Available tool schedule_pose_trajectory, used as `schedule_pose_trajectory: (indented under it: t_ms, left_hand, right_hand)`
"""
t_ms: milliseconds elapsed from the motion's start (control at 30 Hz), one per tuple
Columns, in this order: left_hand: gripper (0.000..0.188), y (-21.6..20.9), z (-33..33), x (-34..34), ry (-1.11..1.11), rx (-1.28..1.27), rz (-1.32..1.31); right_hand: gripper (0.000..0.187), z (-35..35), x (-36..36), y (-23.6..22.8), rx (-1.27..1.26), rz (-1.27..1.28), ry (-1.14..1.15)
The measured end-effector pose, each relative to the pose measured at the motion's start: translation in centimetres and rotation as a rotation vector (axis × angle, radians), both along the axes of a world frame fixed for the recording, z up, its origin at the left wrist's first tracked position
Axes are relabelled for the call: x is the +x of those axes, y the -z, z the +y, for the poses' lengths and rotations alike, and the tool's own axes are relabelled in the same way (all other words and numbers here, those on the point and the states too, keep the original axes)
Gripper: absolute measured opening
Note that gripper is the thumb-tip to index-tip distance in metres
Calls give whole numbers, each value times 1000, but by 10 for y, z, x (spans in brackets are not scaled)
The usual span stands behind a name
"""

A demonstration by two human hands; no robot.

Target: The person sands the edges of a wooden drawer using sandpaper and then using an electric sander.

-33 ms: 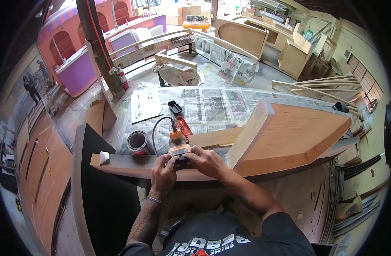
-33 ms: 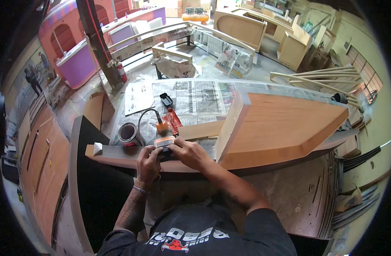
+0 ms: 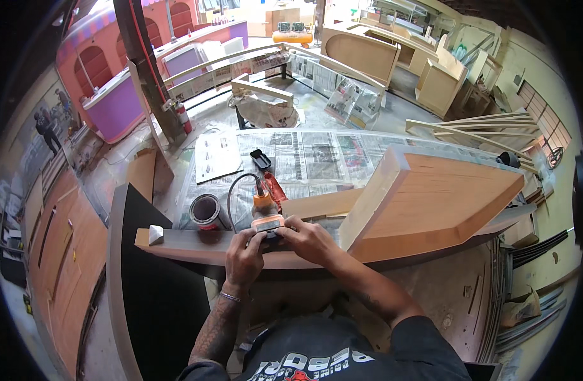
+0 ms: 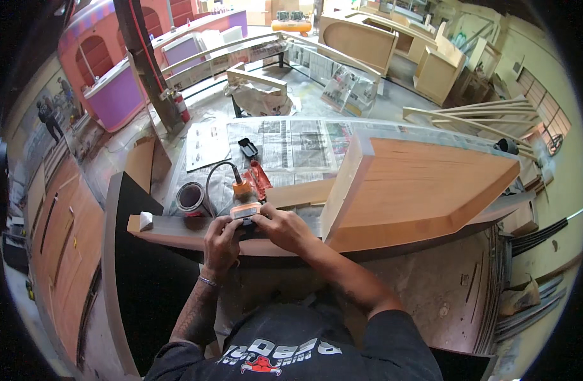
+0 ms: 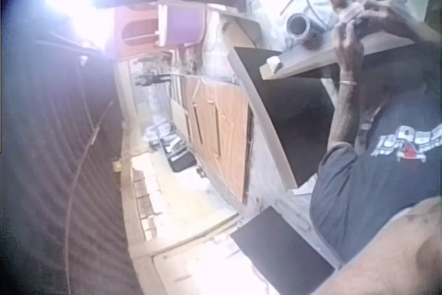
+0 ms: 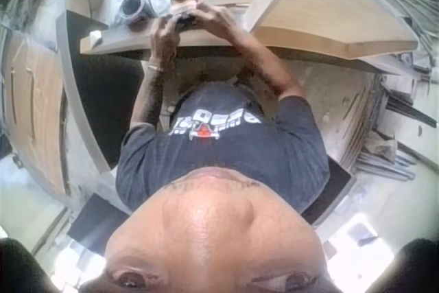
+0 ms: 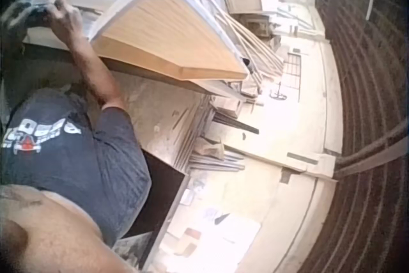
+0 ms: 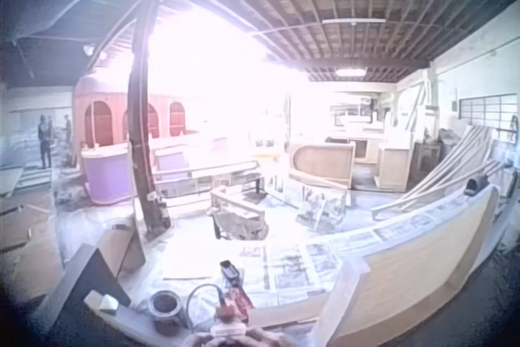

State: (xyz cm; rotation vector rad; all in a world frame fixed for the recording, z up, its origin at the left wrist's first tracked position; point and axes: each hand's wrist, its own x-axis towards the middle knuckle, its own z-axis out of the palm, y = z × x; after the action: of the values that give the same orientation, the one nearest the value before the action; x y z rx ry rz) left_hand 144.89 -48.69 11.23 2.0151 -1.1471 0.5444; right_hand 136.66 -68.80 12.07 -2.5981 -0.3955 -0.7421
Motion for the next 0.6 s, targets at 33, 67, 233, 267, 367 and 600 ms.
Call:
schedule_pose_trajectory:
  t_ms: [33, 67, 233, 267, 367, 600]
  left_hand:
    - [26, 0, 0, 0, -2, 12, 4]
    - [26, 0, 1, 0, -3, 13, 5]
    - [23, -4, -2, -4, -38, 26, 52]
    - [23, -7, -3, -6, -36, 28, 53]
    - [22, -13, -4, -7, -31, 19, 120]
    - [22, -15, -3, -5, -45, 37, 73]
  right_hand:
    - [27, 1, 0, -1, 3, 4, 2]
    - [27, 2, -1, -1, 4, 4, 1]
    - [22, 3, -3, 1, 54, 5, 35]
    - [22, 2, -3, 1, 56, 6, 38]
    - [23, 1, -2, -1, 28, 11, 47]
    - [23, 4, 2, -1, 82, 19, 46]
